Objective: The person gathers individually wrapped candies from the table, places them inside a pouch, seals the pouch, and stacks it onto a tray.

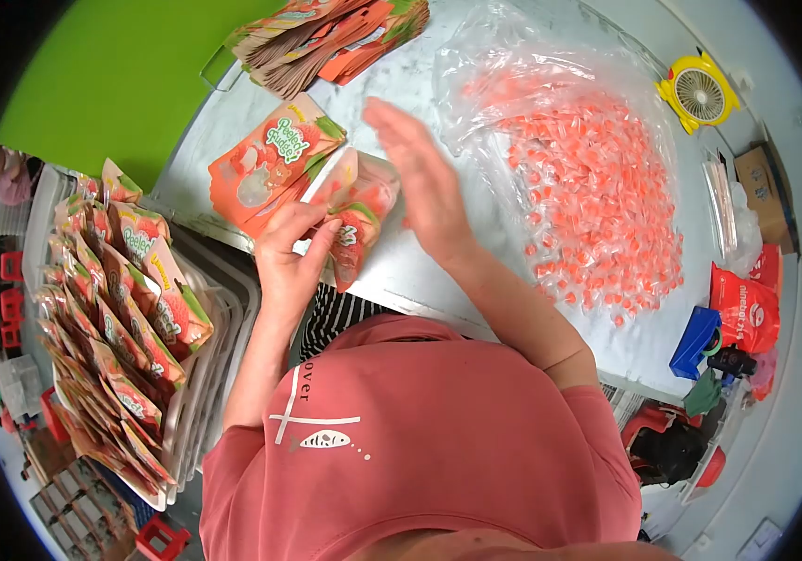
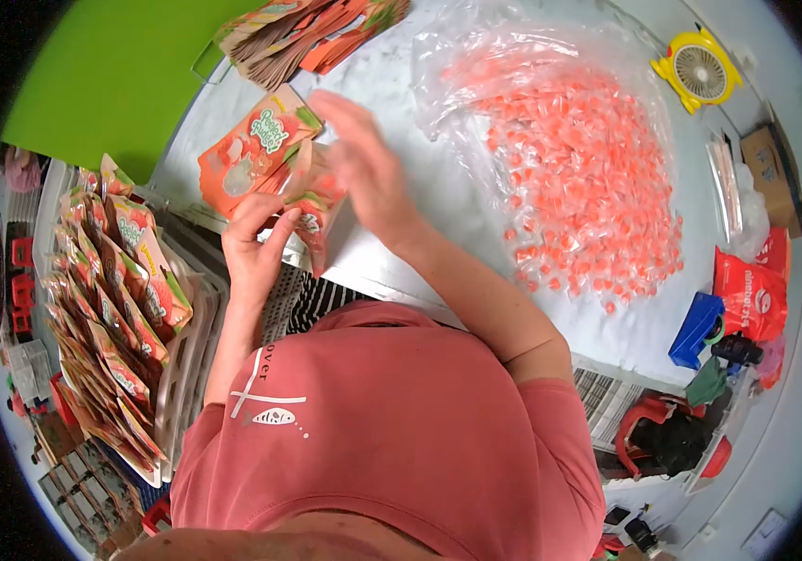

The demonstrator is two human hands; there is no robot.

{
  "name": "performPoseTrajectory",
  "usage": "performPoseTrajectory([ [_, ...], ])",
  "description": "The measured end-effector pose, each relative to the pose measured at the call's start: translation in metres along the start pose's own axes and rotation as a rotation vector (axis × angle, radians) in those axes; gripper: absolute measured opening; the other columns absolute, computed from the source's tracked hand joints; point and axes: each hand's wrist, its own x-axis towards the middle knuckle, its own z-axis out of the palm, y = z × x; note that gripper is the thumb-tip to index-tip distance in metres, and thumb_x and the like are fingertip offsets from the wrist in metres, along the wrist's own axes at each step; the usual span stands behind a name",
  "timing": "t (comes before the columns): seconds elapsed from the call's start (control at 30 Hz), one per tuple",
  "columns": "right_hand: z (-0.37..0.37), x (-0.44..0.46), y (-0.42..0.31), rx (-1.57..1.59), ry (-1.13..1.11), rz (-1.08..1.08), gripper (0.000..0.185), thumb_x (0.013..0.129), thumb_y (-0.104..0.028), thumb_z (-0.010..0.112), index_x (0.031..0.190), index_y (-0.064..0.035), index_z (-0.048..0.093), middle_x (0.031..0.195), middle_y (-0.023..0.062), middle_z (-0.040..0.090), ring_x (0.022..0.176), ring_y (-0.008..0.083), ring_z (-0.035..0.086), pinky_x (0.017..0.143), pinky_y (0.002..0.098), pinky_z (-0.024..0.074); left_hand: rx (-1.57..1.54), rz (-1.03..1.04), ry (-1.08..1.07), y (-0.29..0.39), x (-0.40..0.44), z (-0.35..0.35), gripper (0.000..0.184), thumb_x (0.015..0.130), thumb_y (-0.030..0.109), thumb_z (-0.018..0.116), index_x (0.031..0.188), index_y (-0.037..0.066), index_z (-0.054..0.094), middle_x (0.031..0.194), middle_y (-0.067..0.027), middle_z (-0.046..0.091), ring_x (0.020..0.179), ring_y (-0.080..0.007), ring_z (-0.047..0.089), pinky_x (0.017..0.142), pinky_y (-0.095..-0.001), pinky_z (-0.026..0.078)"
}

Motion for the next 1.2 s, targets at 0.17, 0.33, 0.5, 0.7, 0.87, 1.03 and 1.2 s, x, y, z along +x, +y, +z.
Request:
performPoseTrajectory([
  [0.17, -0.055, -0.040, 0.055, -0.250, 0.107, 0.090, 0.055, 0.097, -0.023, 0.060, 0.146, -0.0042, 0.043, 0.146, 0.0206, 0.046, 0.137, 0.0285, 0.045, 0.116, 0.0436, 0.0309, -0.166, -0.038, 0.167, -0.007, 0.000, -0.044, 0.012, 0.083, -0.005, 0.075, 0.094, -0.002, 0.070, 0.095, -0.0047, 0.064, 0.085, -0.0110, 0.061, 0.072, -0.0236, 0.050],
  [0.33, -0.030, -0.099, 0.107, -0.737, -0.247, 0.176, 0.078, 0.083, -0.038, 0.077, 0.147, -0.0088, 0.043, 0.154, 0.0218, 0.035, 0.140, 0.0377, 0.039, 0.117, 0.0569, 0.0229, -0.065, -0.005, 0.286, 0.000, -0.007, -0.080, 0.017, 0.086, -0.006, 0.071, 0.103, -0.003, 0.070, 0.099, -0.0074, 0.065, 0.094, -0.0147, 0.060, 0.083, -0.0258, 0.048],
  [0.5, 0.025, -0.045, 0.126, -0.944, -0.456, 0.010, 0.093, 0.076, -0.054, 0.077, 0.150, -0.0116, 0.040, 0.158, 0.0195, 0.026, 0.146, 0.0433, 0.023, 0.115, 0.0666, 0.0180, 0.075, 0.043, 0.342, -0.002, -0.019, -0.076, 0.018, 0.086, -0.004, 0.073, 0.104, -0.002, 0.071, 0.098, -0.0071, 0.065, 0.092, -0.0139, 0.060, 0.081, -0.0247, 0.048],
  [0.7, 0.021, -0.028, 0.152, -1.165, -0.475, -0.238, 0.016, 0.085, -0.029, 0.066, 0.093, -0.0154, 0.064, 0.090, 0.0039, 0.052, 0.094, 0.0245, 0.058, 0.074, 0.0409, 0.0490, 0.075, 0.016, 0.242, 0.003, -0.025, -0.064, 0.019, 0.083, -0.003, 0.075, 0.102, 0.000, 0.073, 0.094, -0.0055, 0.065, 0.083, -0.0118, 0.061, 0.070, -0.0221, 0.050],
  [0.87, 0.004, -0.032, 0.143, -0.497, -0.008, 0.280, 0.020, 0.095, -0.022, 0.064, 0.083, -0.0067, 0.059, 0.072, 0.0022, 0.054, 0.053, 0.0095, 0.043, 0.043, 0.0256, 0.0324, 0.077, -0.034, 0.194, -0.001, -0.028, -0.051, 0.019, 0.083, -0.002, 0.075, 0.102, 0.001, 0.073, 0.093, -0.0070, 0.067, 0.083, -0.0132, 0.063, 0.070, -0.0245, 0.052],
  [1.03, 0.004, 0.011, 0.020, 0.252, 0.176, 0.512, 0.026, 0.103, -0.026, 0.055, 0.085, -0.0063, 0.058, 0.071, -0.0020, 0.052, 0.056, 0.0022, 0.038, 0.048, 0.0209, 0.0301, 0.133, -0.049, 0.117, 0.001, -0.023, -0.034, 0.018, 0.083, 0.001, 0.075, 0.101, 0.001, 0.073, 0.089, -0.0086, 0.068, 0.078, -0.0153, 0.065, 0.070, -0.0261, 0.053],
  [1.2, 0.036, 0.022, -0.003, 0.026, 0.190, 0.199, 0.030, 0.105, -0.028, 0.051, 0.095, -0.0020, 0.063, 0.078, -0.0022, 0.057, 0.072, 0.0040, 0.049, 0.065, 0.0203, 0.0412, 0.112, -0.013, 0.087, 0.001, -0.017, -0.014, 0.017, 0.083, 0.001, 0.075, 0.100, 0.000, 0.073, 0.089, -0.0091, 0.068, 0.076, -0.0149, 0.065, 0.070, -0.0267, 0.053],
])
